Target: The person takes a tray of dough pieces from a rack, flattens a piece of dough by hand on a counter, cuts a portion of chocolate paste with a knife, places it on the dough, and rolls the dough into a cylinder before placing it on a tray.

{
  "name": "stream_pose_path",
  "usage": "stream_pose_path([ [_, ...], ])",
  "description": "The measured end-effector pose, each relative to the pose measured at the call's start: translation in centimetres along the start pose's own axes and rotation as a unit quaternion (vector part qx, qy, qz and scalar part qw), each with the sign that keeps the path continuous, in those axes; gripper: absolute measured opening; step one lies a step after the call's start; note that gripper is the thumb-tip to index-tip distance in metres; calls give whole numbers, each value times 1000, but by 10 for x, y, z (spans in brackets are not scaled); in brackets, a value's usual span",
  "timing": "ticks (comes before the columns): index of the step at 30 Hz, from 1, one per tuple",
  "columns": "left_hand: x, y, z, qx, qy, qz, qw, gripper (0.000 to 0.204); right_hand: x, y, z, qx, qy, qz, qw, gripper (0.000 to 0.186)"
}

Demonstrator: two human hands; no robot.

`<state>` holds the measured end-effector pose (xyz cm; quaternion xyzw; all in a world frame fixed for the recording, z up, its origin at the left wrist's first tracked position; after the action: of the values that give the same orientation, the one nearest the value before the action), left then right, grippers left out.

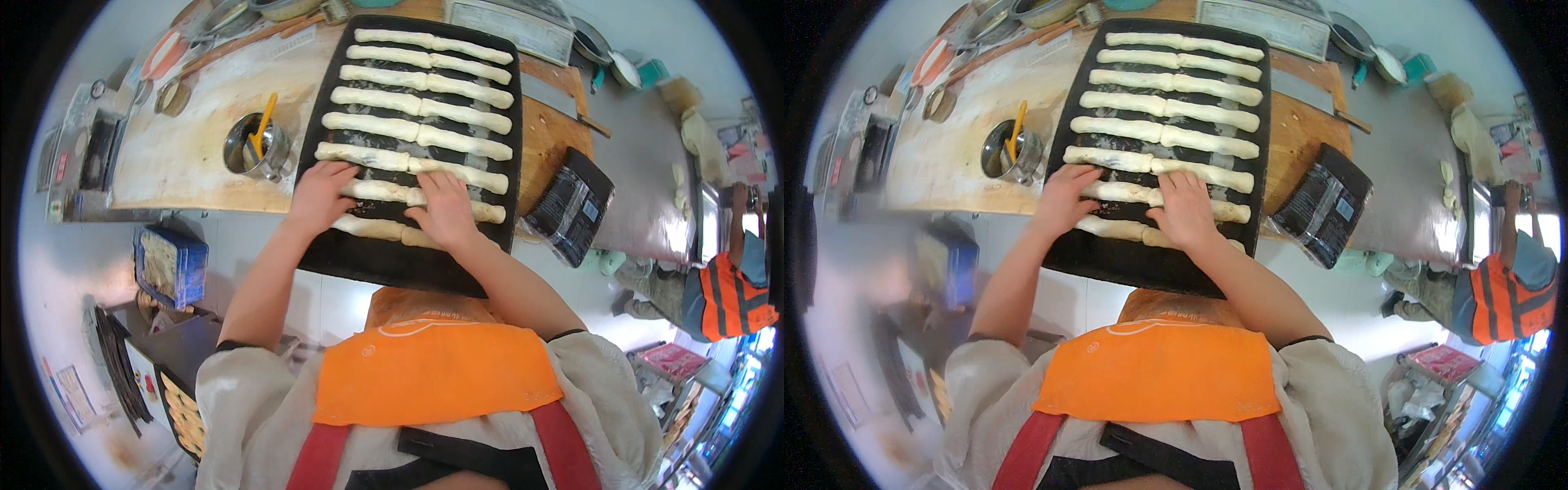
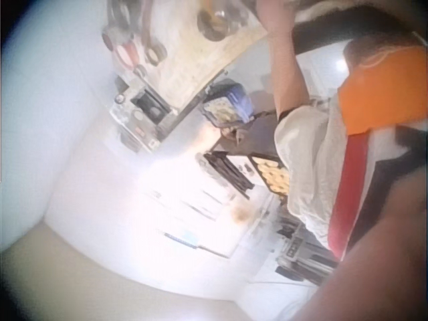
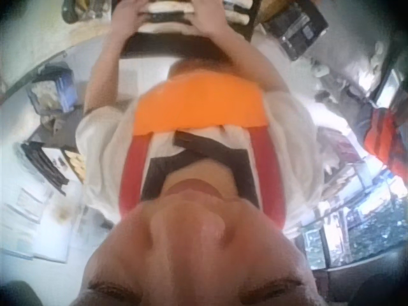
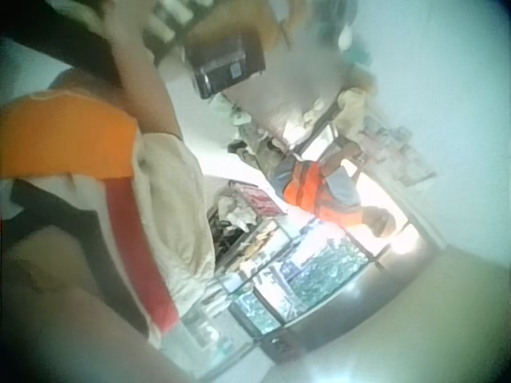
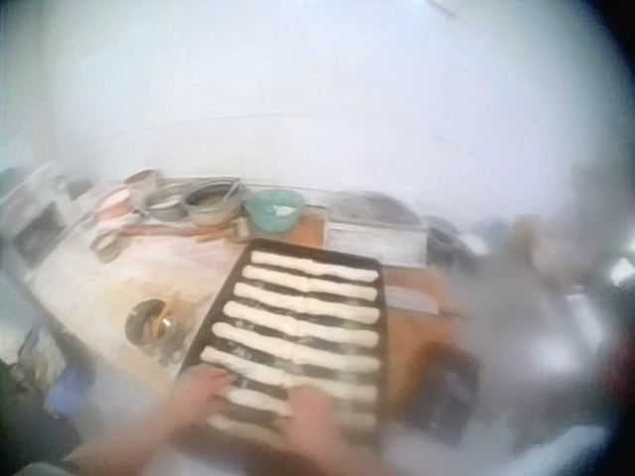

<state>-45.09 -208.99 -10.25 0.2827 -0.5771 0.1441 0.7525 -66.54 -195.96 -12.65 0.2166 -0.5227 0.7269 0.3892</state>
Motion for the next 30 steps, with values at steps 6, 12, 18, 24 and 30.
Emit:
stream_pose_path([
  [6, 7, -22, -1, -2, -90, -5, 996, 51, 40, 2, -18, -54, -58, 10, 997, 64],
  [12, -6, 80, 3, -110, -58, -169, 978, 48, 109, 7, -84, -52, -132, -32, 989, 45],
  [18, -46, 109, -5, -174, -87, -137, 971, 56, 99, 37, -112, 13, -150, -72, 986, 29],
  [24, -27, 161, 8, -156, -125, -57, 978, 68, 149, 25, -134, -16, 27, -14, 999, 31],
  [30, -32, 229, 38, -152, -237, -2, 960, 50, 250, 90, -228, -112, 97, -23, 989, 26],
])
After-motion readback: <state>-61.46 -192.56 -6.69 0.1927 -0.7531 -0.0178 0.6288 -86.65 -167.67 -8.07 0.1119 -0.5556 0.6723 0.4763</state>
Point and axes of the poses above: each hand's wrist, its own z-axis towards the middle knuckle, its own x-axis out of the back of the hand, y = z × x, the point moved 1 cm from there along z, towards the middle knuckle, and after that the axes turned 10 degrees about z, right-handed, at the moved point
